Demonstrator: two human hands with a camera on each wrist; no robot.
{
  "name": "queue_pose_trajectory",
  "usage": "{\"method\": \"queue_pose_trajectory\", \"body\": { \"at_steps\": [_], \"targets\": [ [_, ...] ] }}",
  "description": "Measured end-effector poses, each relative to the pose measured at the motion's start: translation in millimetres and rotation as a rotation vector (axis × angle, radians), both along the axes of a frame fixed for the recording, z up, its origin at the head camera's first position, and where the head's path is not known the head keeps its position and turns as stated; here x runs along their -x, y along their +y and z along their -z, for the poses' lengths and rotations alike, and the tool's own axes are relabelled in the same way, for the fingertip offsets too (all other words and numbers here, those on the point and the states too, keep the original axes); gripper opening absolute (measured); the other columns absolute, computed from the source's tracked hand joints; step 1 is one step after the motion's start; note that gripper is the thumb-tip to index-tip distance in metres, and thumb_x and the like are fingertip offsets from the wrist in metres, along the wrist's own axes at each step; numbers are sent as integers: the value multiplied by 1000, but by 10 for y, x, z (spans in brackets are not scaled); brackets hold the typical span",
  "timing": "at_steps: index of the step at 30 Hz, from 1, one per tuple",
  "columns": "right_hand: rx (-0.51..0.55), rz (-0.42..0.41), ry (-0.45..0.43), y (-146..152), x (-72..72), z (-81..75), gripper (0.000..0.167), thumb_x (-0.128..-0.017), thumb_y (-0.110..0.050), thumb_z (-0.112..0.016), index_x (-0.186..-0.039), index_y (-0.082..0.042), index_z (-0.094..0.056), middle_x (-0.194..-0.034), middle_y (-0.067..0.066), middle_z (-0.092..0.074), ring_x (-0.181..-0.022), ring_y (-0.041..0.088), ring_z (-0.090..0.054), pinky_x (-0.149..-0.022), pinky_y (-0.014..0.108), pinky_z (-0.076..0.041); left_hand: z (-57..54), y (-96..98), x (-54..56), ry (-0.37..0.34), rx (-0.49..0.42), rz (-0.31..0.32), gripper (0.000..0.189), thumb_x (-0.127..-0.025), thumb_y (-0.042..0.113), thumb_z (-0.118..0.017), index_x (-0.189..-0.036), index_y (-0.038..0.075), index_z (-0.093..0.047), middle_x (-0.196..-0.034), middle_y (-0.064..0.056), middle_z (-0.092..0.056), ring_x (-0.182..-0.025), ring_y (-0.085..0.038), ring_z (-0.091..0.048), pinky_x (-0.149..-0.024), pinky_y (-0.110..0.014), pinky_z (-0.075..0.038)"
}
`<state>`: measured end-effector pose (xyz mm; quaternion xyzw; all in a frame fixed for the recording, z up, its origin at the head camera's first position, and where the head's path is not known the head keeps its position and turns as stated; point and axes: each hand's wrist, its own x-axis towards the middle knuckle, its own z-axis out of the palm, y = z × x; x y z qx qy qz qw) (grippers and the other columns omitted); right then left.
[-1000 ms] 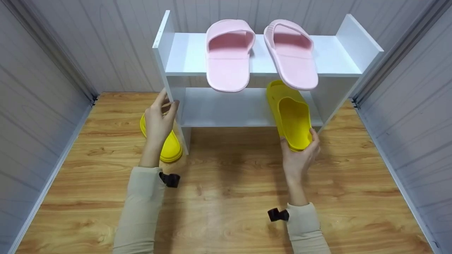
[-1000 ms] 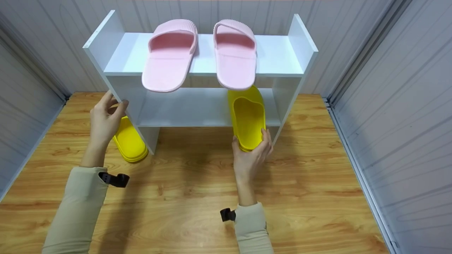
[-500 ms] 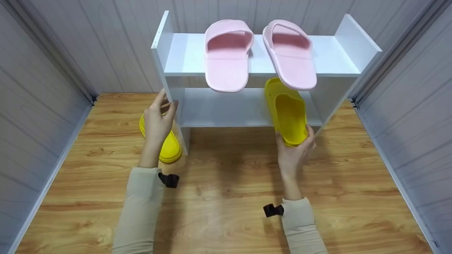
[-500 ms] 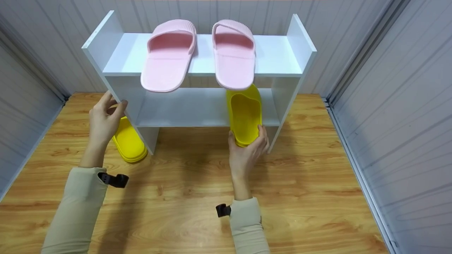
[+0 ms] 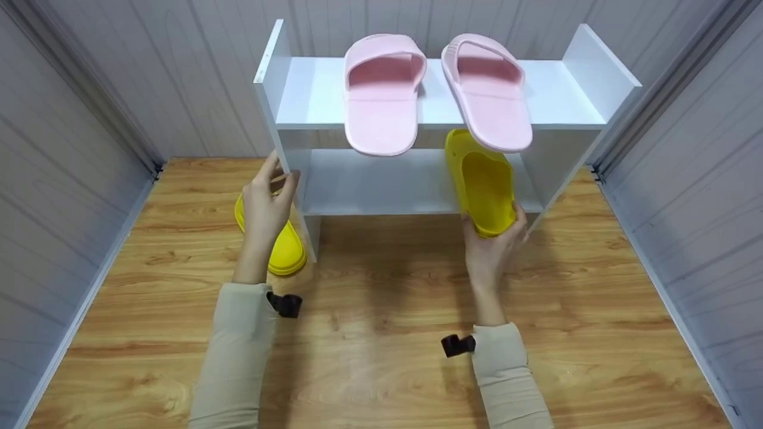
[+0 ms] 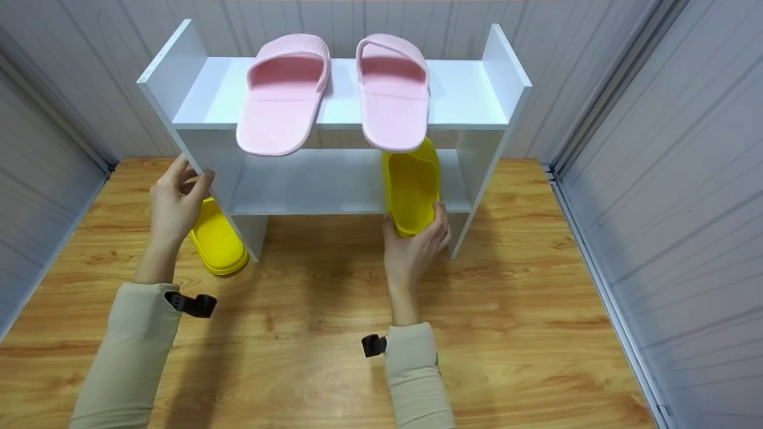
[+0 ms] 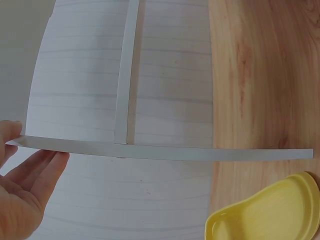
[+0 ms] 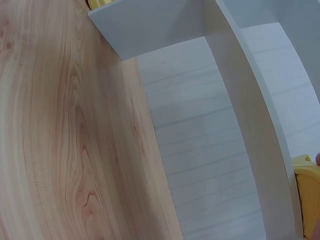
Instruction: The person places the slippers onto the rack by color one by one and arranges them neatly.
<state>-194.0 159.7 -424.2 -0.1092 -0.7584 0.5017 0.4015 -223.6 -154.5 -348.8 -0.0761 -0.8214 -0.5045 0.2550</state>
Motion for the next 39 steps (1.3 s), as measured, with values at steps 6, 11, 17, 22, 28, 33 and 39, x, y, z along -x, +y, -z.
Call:
{"method": "queue_pose_trajectory", "body": {
  "at_steps": [6,11,17,22,28,33,39],
  "targets": [
    [-48,26,-12,-9,23,-14,75,-68,-33,-74,-126,-8,-33,-115,9,-44,-106,23,-36,-86,38,-30,-8,1,-10,7,3,1,41,-86,11,-56,-127,12,-49,-109,-19,-57,-91,-28,-59,-72,-39,-50],
    [-60,28,-22,-4,30,-17,75,-69,-32,-74,-126,-7,-33,-115,9,-44,-107,22,-36,-88,37,-29,-9,4,-11,21,8,-12,41,-86,10,-56,-126,12,-49,-109,-17,-58,-91,-28,-59,-73,-38,-50],
    [-58,14,-32,13,24,-37,77,-68,-33,-74,-127,-6,-32,-114,9,-45,-104,22,-39,-87,37,-29,-12,2,-10,25,-1,-14,42,-86,10,-57,-127,13,-50,-109,-17,-58,-91,-28,-59,-73,-39,-50],
    [-28,-20,-52,44,-21,-60,77,-68,-35,-73,-127,-7,-32,-117,9,-43,-106,22,-37,-87,38,-29,5,-5,-10,16,-2,-10,41,-86,10,-56,-127,12,-49,-109,-17,-58,-92,-27,-59,-73,-38,-50],
    [35,-49,-72,164,-95,-160,74,-70,-36,-70,-128,-7,-34,-129,7,-35,-118,19,-27,-96,36,-24,2,-4,-15,-2,-1,-8,41,-86,12,-56,-127,13,-49,-110,-16,-57,-92,-26,-59,-74,-37,-50],
    [42,-85,37,338,-150,-273,64,-72,-25,-70,-125,-2,-40,-127,6,-38,-120,14,-28,-100,26,-19,-1,0,-6,3,5,4,41,-86,12,-56,-127,14,-49,-109,-17,-58,-91,-26,-59,-73,-37,-50],
    [32,-126,140,524,-259,-501,46,-75,-3,-63,-117,6,-46,-118,10,-44,-113,15,-36,-98,26,-24,8,-4,-1,30,8,5,40,-86,12,-56,-126,14,-50,-108,-15,-59,-90,-26,-60,-72,-37,-50]
  ]
}}
